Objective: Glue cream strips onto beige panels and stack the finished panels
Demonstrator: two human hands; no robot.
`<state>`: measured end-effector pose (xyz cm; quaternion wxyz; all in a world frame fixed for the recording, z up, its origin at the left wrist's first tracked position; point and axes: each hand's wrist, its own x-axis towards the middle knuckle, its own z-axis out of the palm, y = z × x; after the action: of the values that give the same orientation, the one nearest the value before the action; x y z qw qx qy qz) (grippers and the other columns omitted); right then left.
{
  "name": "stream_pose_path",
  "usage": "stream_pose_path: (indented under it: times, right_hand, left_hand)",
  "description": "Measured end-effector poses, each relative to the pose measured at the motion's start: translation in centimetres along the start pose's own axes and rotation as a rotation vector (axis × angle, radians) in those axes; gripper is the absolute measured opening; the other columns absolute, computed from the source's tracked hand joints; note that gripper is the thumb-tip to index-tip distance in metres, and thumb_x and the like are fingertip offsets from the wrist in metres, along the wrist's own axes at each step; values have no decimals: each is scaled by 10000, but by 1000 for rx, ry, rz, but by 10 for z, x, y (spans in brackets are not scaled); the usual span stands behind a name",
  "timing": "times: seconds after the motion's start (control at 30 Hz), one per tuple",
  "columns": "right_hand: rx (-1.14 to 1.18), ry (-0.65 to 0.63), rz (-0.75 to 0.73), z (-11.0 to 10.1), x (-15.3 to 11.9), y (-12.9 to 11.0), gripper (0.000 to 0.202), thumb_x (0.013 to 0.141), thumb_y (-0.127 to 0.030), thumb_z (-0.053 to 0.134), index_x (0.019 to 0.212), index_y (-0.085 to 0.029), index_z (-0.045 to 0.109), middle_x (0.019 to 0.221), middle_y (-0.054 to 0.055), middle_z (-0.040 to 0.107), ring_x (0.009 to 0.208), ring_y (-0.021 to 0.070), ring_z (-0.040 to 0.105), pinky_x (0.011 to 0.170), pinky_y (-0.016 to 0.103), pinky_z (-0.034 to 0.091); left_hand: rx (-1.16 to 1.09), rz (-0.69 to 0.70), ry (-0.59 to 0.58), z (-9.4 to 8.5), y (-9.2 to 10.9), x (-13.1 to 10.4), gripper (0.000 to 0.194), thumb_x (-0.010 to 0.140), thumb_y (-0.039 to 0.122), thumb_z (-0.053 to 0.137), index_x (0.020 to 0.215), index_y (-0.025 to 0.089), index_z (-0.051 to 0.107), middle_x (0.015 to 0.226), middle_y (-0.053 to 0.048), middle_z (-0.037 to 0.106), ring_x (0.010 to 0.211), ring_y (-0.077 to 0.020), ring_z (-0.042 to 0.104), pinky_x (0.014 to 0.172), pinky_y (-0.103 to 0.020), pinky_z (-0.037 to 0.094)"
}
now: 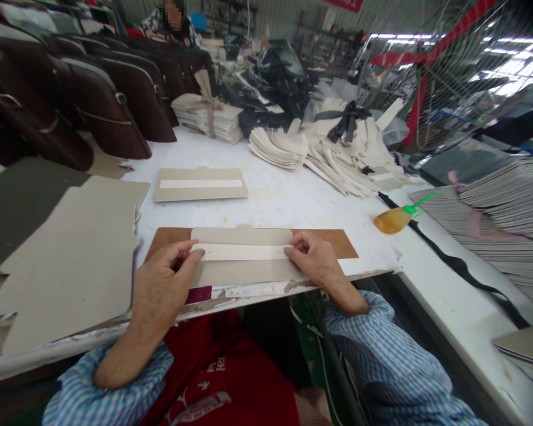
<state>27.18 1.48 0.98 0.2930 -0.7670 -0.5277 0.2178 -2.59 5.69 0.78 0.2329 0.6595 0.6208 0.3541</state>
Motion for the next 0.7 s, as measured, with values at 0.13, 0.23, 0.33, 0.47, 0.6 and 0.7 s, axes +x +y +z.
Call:
stream_pose_path:
  times: [0.13,0.23,0.33,0.47,0.6,0.7]
  right_hand:
    - [-17,12,6,0,-1,-3,107,821,-271,704,880,-202,647,712,-25,653,679,170,594,683,308,389]
    - [-24,7,-2,-1,-2,-4,105,824,-271,699,889,-202,652,722,-19,659,686,173,599,688,310,392]
    - [-35,19,-20,0,-2,-3,110,828,-281,696,893,-203,654,722,-11,661,684,178,600,686,310,387]
    - [-54,16,-14,1,-1,-2,110,840,-284,701,898,-202,656,732,-5,664,703,184,604,693,313,387]
    - [-92,-5,-18,1,0,-2,107,850,-262,701,920,-199,651,751,-4,674,717,186,605,706,318,387]
    - [-108,-11,-16,1,0,-1,102,851,-256,701,911,-196,643,749,-6,673,712,182,603,700,315,384]
  left_hand:
    - [13,16,5,0,1,0,473,866,555,579,1122,216,787,935,-32,760,825,-229,679,835,-351,510]
    - [34,25,-6,-1,0,-1,449,893,548,578,1131,228,784,951,-32,760,849,-231,678,877,-355,512]
    - [34,25,-3,-1,-1,0,426,899,546,586,1126,242,780,950,-25,758,846,-234,674,882,-359,516]
    - [36,21,4,1,-1,1,409,891,537,592,1112,248,780,932,-23,752,844,-236,675,876,-362,521]
    - [49,33,-8,1,0,1,417,900,537,582,1122,240,773,970,-28,758,871,-239,683,884,-368,515]
    - [58,45,-20,0,2,1,428,904,537,570,1120,230,774,984,-36,758,871,-241,680,892,-373,514]
